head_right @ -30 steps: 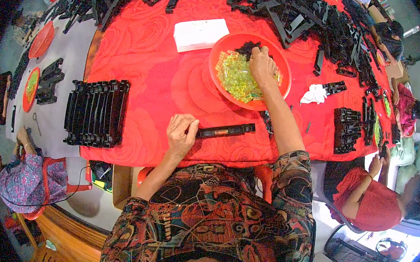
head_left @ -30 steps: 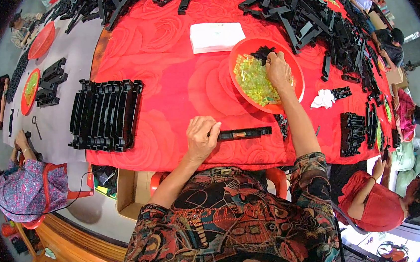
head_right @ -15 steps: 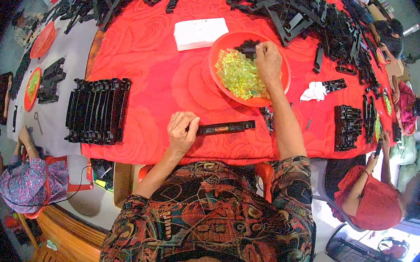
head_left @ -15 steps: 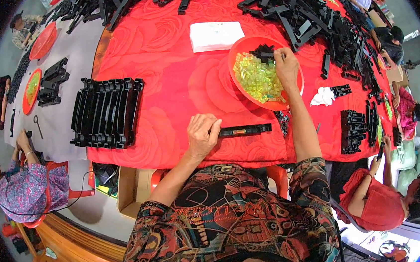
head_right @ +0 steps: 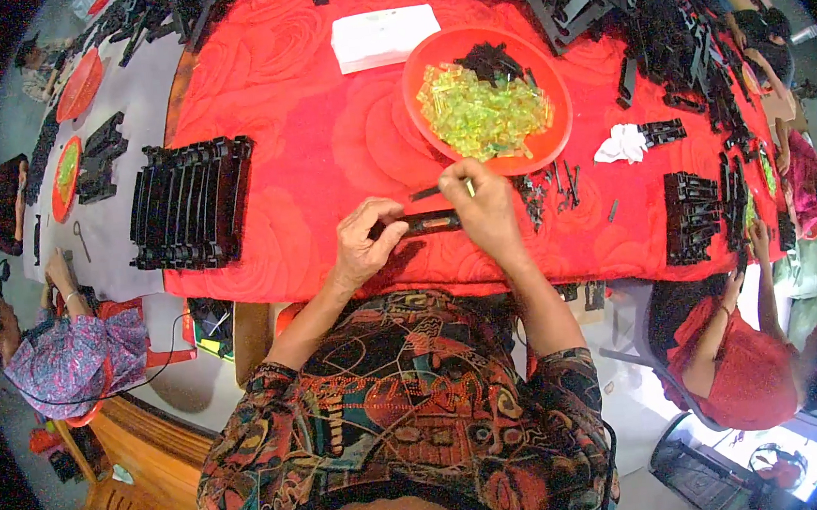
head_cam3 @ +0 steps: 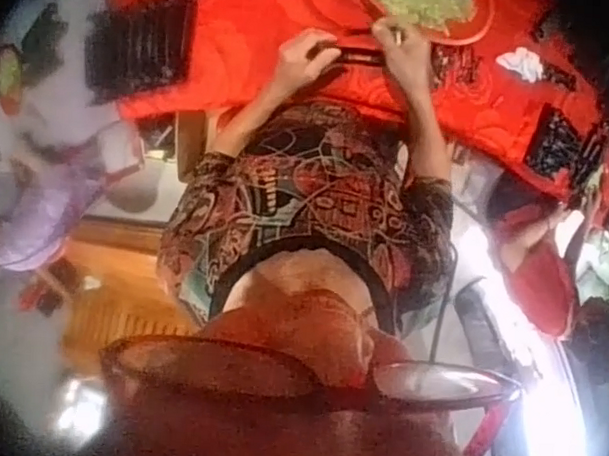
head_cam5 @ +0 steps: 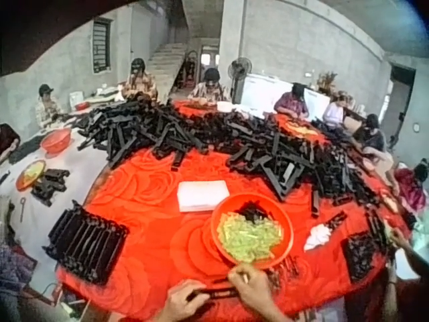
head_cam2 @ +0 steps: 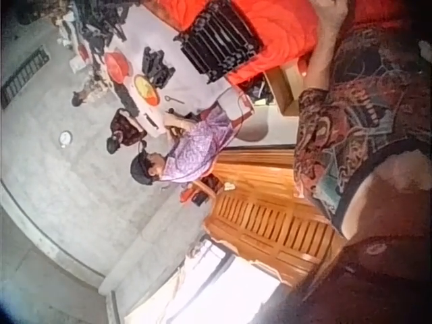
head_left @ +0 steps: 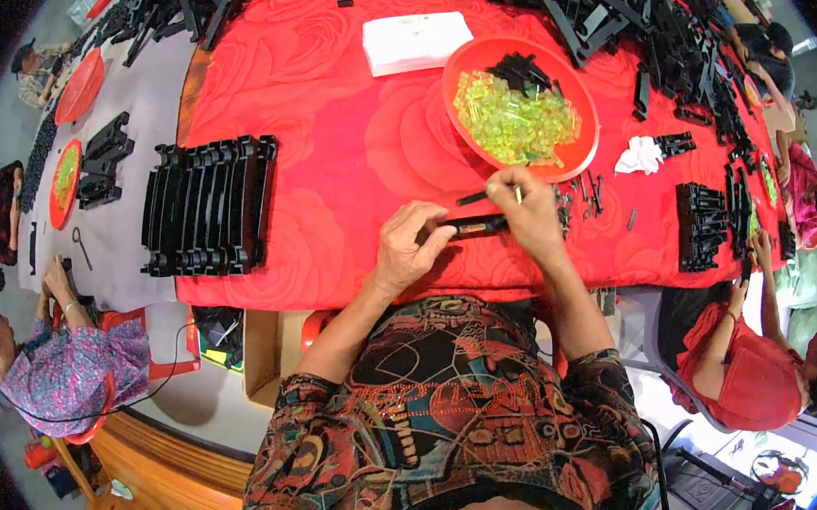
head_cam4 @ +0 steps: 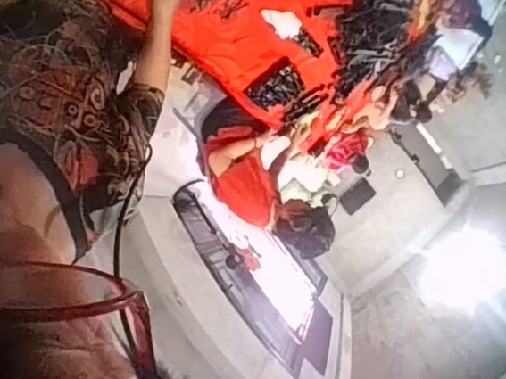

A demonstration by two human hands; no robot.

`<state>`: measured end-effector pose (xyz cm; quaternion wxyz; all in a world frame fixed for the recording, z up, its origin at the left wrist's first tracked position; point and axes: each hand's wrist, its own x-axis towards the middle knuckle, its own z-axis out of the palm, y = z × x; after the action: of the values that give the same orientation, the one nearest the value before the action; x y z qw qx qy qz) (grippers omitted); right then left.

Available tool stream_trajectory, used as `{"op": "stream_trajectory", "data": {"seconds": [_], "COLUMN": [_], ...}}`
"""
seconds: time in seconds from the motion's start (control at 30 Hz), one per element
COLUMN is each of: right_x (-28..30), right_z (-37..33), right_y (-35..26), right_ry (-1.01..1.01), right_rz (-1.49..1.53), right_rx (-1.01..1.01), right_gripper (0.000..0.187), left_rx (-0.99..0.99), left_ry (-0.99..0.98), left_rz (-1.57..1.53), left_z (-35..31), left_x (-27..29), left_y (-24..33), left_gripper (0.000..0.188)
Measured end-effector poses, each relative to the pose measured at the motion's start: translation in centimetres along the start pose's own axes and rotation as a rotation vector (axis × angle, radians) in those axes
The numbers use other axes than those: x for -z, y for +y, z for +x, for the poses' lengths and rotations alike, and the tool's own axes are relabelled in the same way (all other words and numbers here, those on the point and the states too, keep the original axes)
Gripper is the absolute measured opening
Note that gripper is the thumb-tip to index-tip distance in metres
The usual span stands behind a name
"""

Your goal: Assembling small black plastic parts by inserting components and pins.

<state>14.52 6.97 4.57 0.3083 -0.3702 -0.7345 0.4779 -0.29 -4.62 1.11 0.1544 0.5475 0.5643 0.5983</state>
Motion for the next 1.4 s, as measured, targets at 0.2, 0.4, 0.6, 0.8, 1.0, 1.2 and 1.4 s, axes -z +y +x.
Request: {"op": "stream_trajectory", "data": {"seconds": [0.2, 0.4, 0.6, 0.8, 1.0, 1.2, 1.4], "right_x": [-1.8, -2.8, -3.3, -1.5, -0.6, -1.3, -1.4], "right_z": [-2.4, -4.4, -5.8, -5.0, -4.3, -4.6, -4.5], "right_y": [0.4, 1.6, 0.8, 2.4, 4.9, 4.9, 5.6], "right_ry": [-0.035, 0.047, 0.172, 0.171, 0.269, 0.18, 0.134], "right_rz": [0.127, 0.483, 0.51, 0.484, 0.287, 0.128, 0.02], "right_rx": [-0.132, -0.262, -0.249, -0.373, -0.267, -0.324, -0.333], "right_gripper": [0.011, 0.01, 0.006, 0.006, 0.008, 0.01, 0.012], "left_rx": [0.136, 0.277, 0.21, -0.126, -0.218, -0.17, -0.161], "left_ry": [-0.156, -0.163, -0.055, -0.012, -0.133, -0.192, -0.198], "left_rz": [-0.087, -0.187, -0.165, 0.212, 0.472, 0.447, 0.442], "left_z": [-0.9, -1.2, -1.3, -0.6, -1.4, -2.0, -2.1], "left_x": [0.0, 0.1, -0.9, -0.3, 1.1, 0.9, 0.9], "left_y": [-1.0, -0.7, 0.2, 0.0, -1.5, -1.8, -1.7], "left_gripper": [0.007, 0.006, 0.006, 0.012, 0.021, 0.025, 0.025]}}
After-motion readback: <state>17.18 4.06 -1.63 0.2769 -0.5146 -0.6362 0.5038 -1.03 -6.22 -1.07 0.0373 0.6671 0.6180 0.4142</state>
